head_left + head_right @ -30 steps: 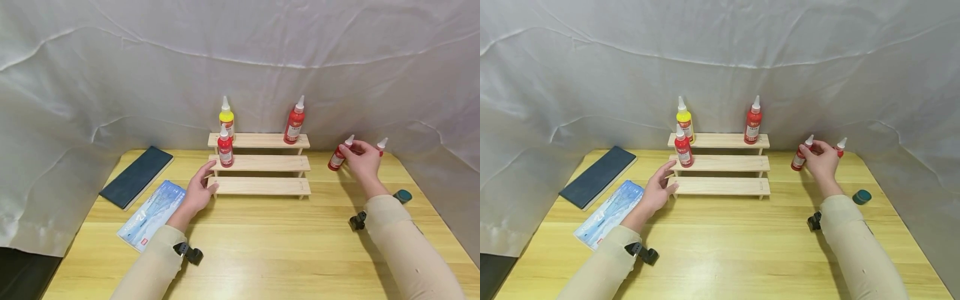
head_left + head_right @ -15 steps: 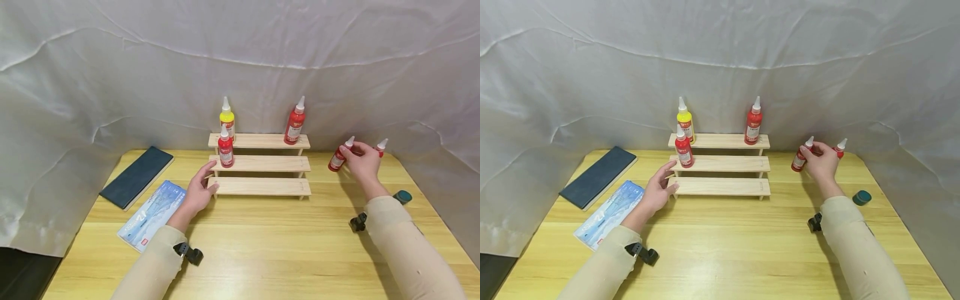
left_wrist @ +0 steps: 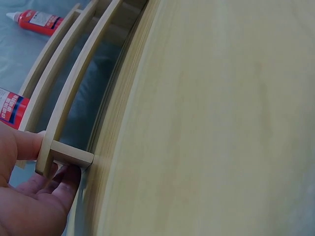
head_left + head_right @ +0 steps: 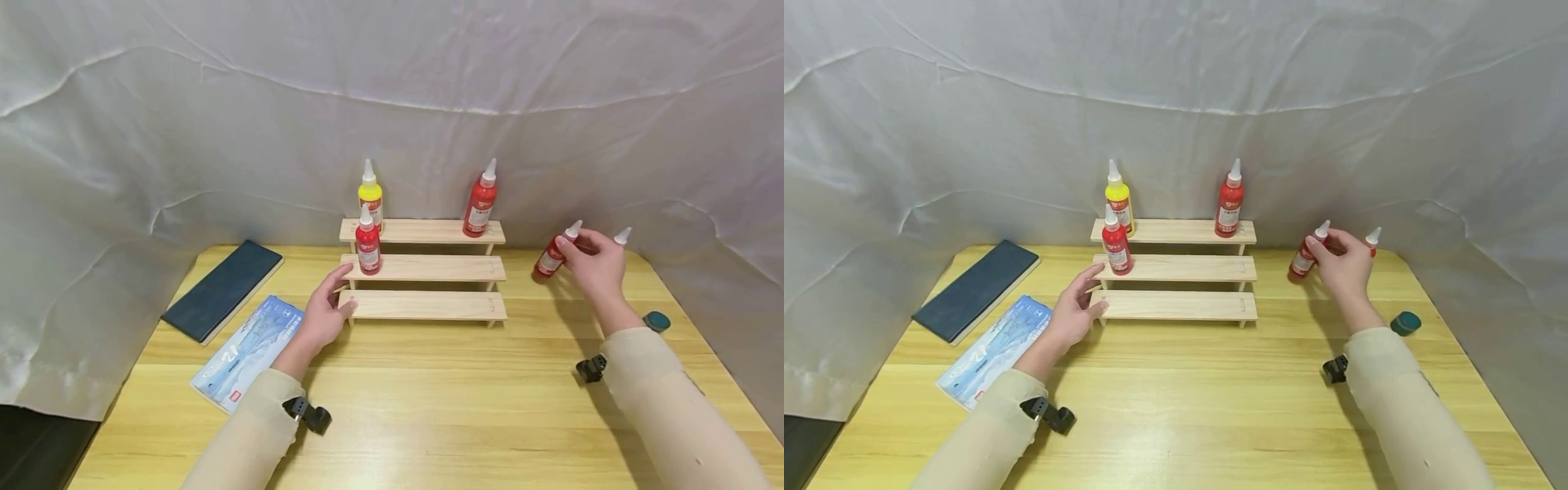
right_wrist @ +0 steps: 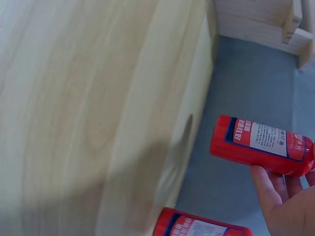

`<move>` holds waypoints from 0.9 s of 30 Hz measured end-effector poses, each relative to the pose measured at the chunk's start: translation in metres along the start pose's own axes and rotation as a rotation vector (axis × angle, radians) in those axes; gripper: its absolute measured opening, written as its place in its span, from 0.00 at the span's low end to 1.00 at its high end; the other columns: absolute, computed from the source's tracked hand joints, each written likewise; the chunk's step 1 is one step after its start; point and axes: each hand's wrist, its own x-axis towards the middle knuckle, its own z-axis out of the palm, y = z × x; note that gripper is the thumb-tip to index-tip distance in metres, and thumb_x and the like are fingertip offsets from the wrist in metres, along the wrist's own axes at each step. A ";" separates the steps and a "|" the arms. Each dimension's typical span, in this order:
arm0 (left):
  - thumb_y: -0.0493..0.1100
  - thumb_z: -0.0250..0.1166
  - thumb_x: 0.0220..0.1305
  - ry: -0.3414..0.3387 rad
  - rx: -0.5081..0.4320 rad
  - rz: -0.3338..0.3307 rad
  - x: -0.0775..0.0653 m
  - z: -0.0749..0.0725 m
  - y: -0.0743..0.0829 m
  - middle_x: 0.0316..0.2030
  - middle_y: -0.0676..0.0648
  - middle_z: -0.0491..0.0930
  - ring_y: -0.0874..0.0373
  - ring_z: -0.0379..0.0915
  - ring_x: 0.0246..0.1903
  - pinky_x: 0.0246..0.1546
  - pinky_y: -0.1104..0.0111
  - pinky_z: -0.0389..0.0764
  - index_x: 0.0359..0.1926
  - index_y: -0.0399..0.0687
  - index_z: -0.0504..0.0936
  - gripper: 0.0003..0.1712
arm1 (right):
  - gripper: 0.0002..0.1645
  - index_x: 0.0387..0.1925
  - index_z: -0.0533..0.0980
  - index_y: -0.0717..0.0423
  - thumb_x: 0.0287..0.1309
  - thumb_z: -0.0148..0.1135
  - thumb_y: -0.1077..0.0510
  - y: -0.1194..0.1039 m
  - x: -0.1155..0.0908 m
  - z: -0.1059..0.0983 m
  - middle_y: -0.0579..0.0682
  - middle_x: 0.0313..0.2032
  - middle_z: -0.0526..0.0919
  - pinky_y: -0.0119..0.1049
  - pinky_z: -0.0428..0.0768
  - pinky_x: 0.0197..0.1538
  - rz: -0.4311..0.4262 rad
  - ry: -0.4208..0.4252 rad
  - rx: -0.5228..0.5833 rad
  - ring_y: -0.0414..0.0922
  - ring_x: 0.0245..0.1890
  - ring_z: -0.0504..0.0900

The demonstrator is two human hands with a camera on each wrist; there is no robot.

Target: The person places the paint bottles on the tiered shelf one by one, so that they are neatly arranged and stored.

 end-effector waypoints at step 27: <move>0.21 0.59 0.64 0.015 0.009 0.018 0.006 0.000 -0.014 0.65 0.36 0.69 0.41 0.63 0.65 0.67 0.50 0.63 0.73 0.48 0.66 0.39 | 0.27 0.55 0.81 0.60 0.55 0.74 0.53 -0.068 -0.039 0.004 0.49 0.44 0.82 0.29 0.83 0.39 -0.150 -0.142 0.244 0.41 0.42 0.81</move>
